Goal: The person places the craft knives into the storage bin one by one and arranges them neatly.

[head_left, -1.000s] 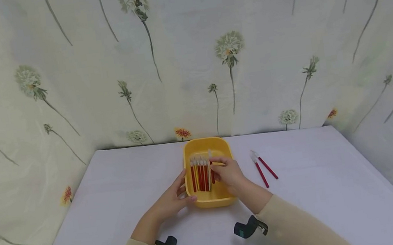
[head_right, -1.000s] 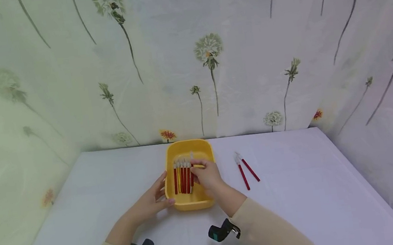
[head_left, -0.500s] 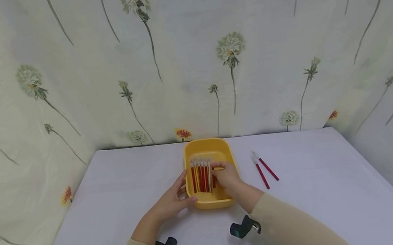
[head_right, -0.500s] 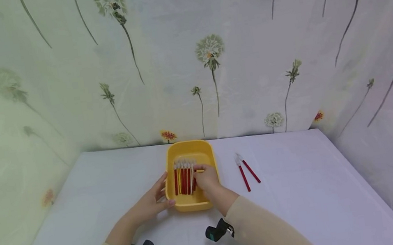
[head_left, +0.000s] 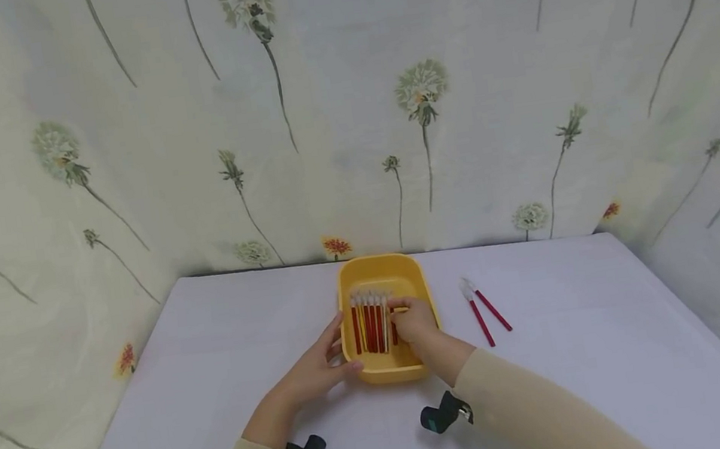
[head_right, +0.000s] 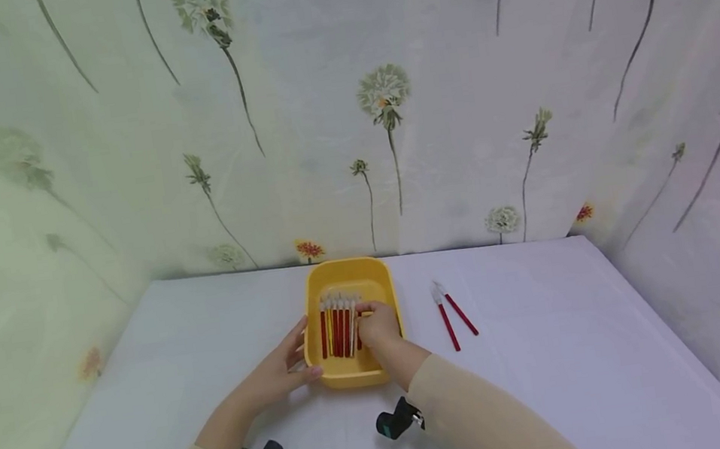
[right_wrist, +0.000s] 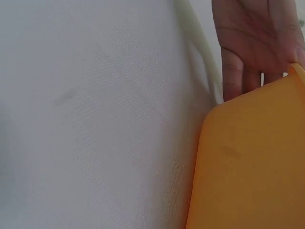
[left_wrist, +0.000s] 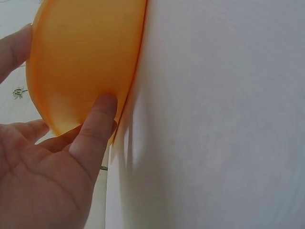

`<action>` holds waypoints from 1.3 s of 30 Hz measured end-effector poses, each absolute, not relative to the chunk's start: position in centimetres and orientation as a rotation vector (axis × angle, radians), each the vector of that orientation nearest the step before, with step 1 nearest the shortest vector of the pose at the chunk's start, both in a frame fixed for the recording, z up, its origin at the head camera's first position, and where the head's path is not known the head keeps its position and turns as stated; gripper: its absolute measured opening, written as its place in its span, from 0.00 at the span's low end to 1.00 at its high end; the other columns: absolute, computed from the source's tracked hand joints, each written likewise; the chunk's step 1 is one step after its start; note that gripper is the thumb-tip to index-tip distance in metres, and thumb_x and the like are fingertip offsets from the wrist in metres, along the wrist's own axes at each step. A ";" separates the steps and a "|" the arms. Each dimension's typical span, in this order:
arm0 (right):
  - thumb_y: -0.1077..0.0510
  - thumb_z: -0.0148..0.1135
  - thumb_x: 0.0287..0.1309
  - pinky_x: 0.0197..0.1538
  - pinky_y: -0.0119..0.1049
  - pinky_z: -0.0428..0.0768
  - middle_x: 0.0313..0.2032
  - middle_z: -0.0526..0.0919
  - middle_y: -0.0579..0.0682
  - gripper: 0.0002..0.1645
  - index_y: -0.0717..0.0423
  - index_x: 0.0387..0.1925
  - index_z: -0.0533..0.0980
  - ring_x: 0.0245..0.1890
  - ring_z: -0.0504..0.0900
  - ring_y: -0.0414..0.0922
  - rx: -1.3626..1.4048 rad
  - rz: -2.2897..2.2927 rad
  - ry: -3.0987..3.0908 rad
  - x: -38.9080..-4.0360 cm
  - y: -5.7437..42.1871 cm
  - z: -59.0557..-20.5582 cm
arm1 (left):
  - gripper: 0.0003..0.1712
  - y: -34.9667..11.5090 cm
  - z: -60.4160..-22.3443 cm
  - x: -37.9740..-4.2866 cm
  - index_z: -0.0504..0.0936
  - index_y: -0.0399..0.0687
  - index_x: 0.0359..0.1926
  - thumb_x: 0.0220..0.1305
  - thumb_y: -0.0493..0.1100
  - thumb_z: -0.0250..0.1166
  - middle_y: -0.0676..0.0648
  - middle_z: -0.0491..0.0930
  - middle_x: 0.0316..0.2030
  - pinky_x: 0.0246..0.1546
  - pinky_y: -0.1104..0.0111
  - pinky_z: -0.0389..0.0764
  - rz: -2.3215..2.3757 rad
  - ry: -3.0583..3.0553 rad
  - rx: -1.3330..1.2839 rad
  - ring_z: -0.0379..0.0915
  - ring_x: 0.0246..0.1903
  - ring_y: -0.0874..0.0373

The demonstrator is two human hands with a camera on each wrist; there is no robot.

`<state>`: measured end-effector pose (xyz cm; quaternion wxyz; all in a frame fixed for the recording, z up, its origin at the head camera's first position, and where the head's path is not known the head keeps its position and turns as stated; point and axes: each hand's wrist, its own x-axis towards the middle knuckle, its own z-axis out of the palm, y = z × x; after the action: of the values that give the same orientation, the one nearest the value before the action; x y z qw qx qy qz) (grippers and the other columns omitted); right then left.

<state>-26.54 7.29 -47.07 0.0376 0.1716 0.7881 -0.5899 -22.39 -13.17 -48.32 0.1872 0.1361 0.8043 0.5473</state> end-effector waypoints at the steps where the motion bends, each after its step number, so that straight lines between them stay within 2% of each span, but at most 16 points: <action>1: 0.69 0.53 0.67 0.35 0.33 0.74 0.53 0.78 0.63 0.18 0.64 0.56 0.78 0.45 0.76 0.51 0.527 -1.797 2.427 -26.6 7.3 -47.1 | 0.57 -13.2 -48.4 -22.4 0.43 0.59 0.81 0.62 0.53 0.72 0.42 0.54 0.76 0.68 0.45 0.63 1.540 2.266 0.384 0.57 0.72 0.42; 5: 0.69 0.53 0.67 0.32 0.32 0.72 0.52 0.78 0.63 0.18 0.65 0.55 0.78 0.43 0.76 0.50 0.520 -1.765 2.449 -26.7 7.3 -47.1 | 0.57 -13.2 -48.5 -22.3 0.43 0.59 0.81 0.62 0.52 0.72 0.41 0.54 0.76 0.69 0.46 0.62 1.542 2.269 0.381 0.57 0.72 0.42; 12: 0.69 0.53 0.67 0.38 0.34 0.75 0.54 0.77 0.63 0.18 0.64 0.57 0.77 0.47 0.76 0.51 0.525 -1.772 2.414 -27.1 7.3 -47.1 | 0.58 -13.3 -48.3 -22.2 0.43 0.56 0.81 0.62 0.51 0.72 0.40 0.54 0.76 0.69 0.45 0.61 1.547 2.269 0.386 0.56 0.72 0.41; 19: 0.69 0.53 0.67 0.38 0.34 0.74 0.55 0.77 0.62 0.19 0.63 0.56 0.78 0.48 0.75 0.52 0.547 -1.778 2.419 -27.4 7.3 -47.0 | 0.57 -13.2 -48.1 -22.1 0.43 0.57 0.81 0.63 0.50 0.72 0.41 0.54 0.76 0.70 0.46 0.60 1.554 2.274 0.384 0.56 0.72 0.42; 27: 0.70 0.50 0.66 0.29 0.29 0.69 0.42 0.79 0.60 0.19 0.65 0.56 0.78 0.32 0.72 0.45 0.462 -1.769 2.531 -27.5 7.4 -46.9 | 0.57 -13.3 -48.0 -22.3 0.43 0.57 0.81 0.63 0.50 0.72 0.41 0.55 0.76 0.69 0.46 0.61 1.557 2.274 0.401 0.57 0.72 0.42; 31: 0.69 0.51 0.68 0.27 0.28 0.68 0.38 0.76 0.55 0.18 0.64 0.56 0.77 0.27 0.69 0.41 0.414 -1.799 2.537 -27.3 7.5 -46.4 | 0.57 -13.3 -48.1 -22.3 0.43 0.56 0.81 0.63 0.50 0.72 0.41 0.55 0.76 0.69 0.46 0.61 1.556 2.272 0.405 0.57 0.72 0.41; 35: 0.69 0.54 0.68 0.29 0.29 0.68 0.38 0.75 0.52 0.18 0.63 0.57 0.77 0.30 0.70 0.42 0.366 -1.848 2.489 -27.2 7.9 -45.6 | 0.57 -13.2 -48.2 -22.3 0.43 0.56 0.81 0.63 0.50 0.71 0.40 0.56 0.76 0.69 0.45 0.62 1.552 2.267 0.414 0.57 0.72 0.41; 39: 0.69 0.57 0.67 0.37 0.31 0.73 0.39 0.76 0.53 0.18 0.64 0.56 0.78 0.38 0.73 0.46 0.283 -1.838 2.474 -26.8 8.6 -44.4 | 0.57 -13.2 -48.3 -22.4 0.43 0.56 0.81 0.63 0.52 0.71 0.40 0.56 0.75 0.68 0.44 0.62 1.549 2.261 0.413 0.57 0.72 0.40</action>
<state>-26.83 8.58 -44.43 0.0235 0.0915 0.7992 -0.5937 -22.36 -13.21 -48.30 0.1836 0.1465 0.8019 0.5493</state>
